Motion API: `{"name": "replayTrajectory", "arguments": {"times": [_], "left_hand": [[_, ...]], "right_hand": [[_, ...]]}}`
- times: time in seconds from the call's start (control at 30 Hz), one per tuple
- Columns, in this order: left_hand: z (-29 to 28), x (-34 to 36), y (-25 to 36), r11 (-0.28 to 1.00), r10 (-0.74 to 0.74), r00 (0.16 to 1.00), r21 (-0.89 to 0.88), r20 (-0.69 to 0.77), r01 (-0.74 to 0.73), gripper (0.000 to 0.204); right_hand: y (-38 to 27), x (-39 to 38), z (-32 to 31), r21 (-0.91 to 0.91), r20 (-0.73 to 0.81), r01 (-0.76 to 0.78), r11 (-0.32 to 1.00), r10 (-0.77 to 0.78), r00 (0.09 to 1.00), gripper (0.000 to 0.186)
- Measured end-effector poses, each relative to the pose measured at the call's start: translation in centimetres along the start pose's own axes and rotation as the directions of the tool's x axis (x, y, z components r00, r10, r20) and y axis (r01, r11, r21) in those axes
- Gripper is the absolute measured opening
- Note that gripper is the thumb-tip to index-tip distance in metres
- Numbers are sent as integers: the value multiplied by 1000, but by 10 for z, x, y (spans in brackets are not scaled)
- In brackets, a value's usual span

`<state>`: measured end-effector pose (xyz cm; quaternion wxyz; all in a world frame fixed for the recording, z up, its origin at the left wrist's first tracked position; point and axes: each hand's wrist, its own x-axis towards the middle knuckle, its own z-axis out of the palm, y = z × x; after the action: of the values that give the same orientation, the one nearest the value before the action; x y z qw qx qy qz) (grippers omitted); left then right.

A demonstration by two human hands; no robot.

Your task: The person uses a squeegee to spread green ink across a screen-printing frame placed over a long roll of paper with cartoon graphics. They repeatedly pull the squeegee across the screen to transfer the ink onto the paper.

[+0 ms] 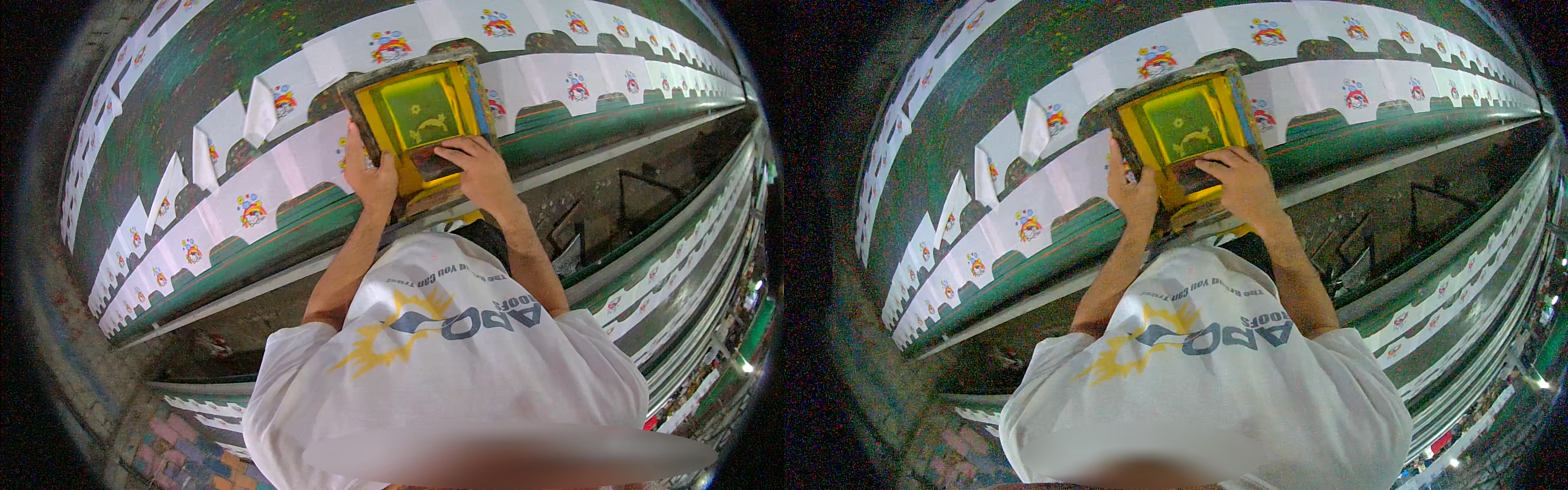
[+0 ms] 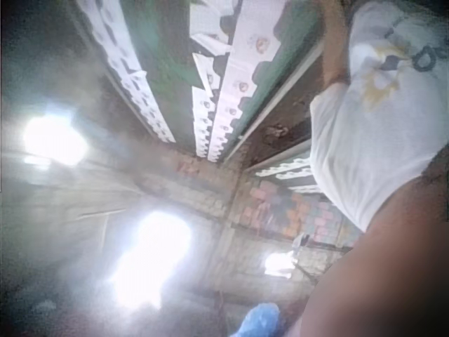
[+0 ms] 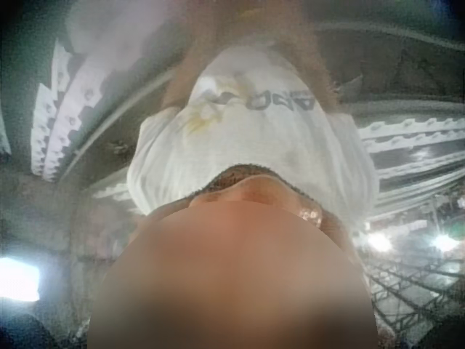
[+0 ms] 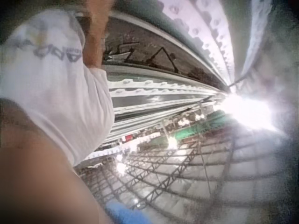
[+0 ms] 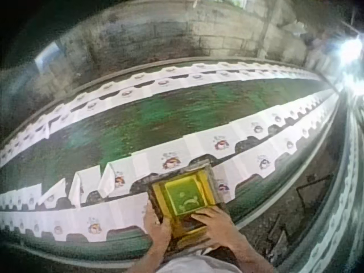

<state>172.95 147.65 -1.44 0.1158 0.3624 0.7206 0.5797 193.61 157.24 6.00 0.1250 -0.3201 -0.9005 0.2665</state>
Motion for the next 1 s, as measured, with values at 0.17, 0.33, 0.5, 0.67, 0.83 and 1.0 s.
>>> {"name": "replayTrajectory", "arguments": {"times": [0.17, 0.33, 0.5, 0.67, 0.83, 1.0], "left_hand": [[91, -8, 29, 997, 3, 999, 81, 32, -6, 76], [130, -15, 42, 989, -88, 996, 121, 30, 84, 79], [134, -13, 34, 991, -98, 994, 101, 46, 93, 81], [138, -12, 27, 984, -146, 989, 107, 14, 144, 81], [139, -14, 31, 982, -166, 986, 96, 11, 164, 83], [137, -13, 33, 979, -166, 985, 128, 41, 159, 81]], "right_hand": [[73, -23, -44, -15, -67, -25, 1000, 24, 997, 57], [113, -31, -60, 21, -60, -3, 1000, 4, 998, 54], [122, -32, -57, -19, -55, 16, 1000, -17, 998, 52], [125, -27, -57, -31, -7, 29, 999, -29, 1000, 53], [128, -25, -64, -10, 43, 30, 1000, -29, 999, 55], [129, -36, -64, -19, 36, 62, 998, -61, 997, 55]]}}
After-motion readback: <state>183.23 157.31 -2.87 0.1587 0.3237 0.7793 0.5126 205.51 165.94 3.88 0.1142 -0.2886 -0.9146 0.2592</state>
